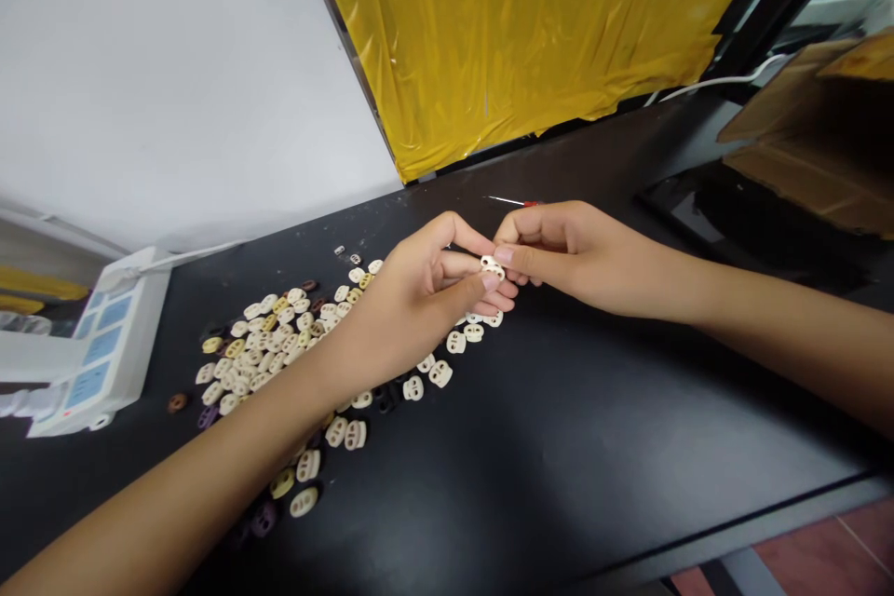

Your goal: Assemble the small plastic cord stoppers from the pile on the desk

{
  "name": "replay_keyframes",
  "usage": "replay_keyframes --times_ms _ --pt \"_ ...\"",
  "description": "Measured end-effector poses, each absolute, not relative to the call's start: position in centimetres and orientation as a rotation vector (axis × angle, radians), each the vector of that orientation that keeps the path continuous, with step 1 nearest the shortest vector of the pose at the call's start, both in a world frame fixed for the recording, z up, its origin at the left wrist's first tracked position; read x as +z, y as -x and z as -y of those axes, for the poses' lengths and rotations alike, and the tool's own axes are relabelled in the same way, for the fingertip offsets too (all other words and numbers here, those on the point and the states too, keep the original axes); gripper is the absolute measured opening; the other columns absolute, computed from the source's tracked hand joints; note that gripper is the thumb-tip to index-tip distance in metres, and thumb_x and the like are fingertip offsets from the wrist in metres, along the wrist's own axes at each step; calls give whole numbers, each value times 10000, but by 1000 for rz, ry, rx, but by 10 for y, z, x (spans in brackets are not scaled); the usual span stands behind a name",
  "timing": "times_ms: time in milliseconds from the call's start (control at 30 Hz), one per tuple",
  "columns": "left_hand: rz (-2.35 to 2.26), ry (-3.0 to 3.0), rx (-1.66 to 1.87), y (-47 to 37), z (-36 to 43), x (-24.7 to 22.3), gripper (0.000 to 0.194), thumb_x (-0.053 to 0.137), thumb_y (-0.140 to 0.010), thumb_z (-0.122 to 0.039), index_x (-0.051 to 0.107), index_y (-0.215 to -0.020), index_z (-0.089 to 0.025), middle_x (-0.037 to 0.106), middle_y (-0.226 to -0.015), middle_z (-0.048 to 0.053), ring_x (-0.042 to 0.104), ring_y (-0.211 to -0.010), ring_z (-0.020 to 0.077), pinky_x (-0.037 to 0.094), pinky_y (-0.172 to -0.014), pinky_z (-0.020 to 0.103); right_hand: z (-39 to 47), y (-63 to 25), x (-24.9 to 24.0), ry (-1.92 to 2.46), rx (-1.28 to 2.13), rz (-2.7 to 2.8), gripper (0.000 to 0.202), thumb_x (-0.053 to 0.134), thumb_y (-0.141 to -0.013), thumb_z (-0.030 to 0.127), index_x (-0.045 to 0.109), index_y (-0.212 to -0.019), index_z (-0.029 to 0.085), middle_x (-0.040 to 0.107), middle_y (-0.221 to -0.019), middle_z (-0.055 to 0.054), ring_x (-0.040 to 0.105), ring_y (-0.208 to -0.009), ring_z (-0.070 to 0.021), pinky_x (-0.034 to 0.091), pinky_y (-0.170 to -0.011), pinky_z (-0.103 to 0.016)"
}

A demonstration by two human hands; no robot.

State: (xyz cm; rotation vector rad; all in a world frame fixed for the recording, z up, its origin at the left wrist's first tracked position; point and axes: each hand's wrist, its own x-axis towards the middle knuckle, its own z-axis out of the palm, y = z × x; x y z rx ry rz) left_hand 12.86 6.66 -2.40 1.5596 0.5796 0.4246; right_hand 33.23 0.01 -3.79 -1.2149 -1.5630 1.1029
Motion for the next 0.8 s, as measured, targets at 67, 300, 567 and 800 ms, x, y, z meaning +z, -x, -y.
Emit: replay_keyframes --times_ms 67,300,567,800 --pt "-572 -1556 436 -129 -66 -24 170 789 -977 -218 632 -1027 -181 854 -940 50 846 -910 212 703 -850 335 0 -333 -38 1214 1087 1558 273 749 -955 352 633 -759 202 683 -725 5 603 -678 -139 481 -656 -291" --pt "-587 -1533 492 -132 -64 -28 253 846 -949 -308 641 -1003 -172 850 -899 50 841 -855 210 698 -818 326 2 -330 -42 1259 1008 1531 212 728 -943 239 606 -773 209 700 -733 -4 654 -696 -157 504 -648 -293" --pt "-610 -1549 496 -134 -65 -31 231 815 -952 -295 620 -990 -178 835 -893 44 822 -838 197 670 -804 318 1 -328 -41 1203 1093 1444 326 801 -917 391 628 -714 203 715 -721 -18 664 -703 -160 545 -686 -304" --pt "-652 -1694 518 -131 -70 -23 125 689 -986 -233 678 -1091 -165 755 -856 19 709 -761 150 575 -728 274 -6 -339 -37 1207 1038 1278 162 751 -953 298 735 -849 175 725 -763 -30 677 -716 -147 575 -705 -277"
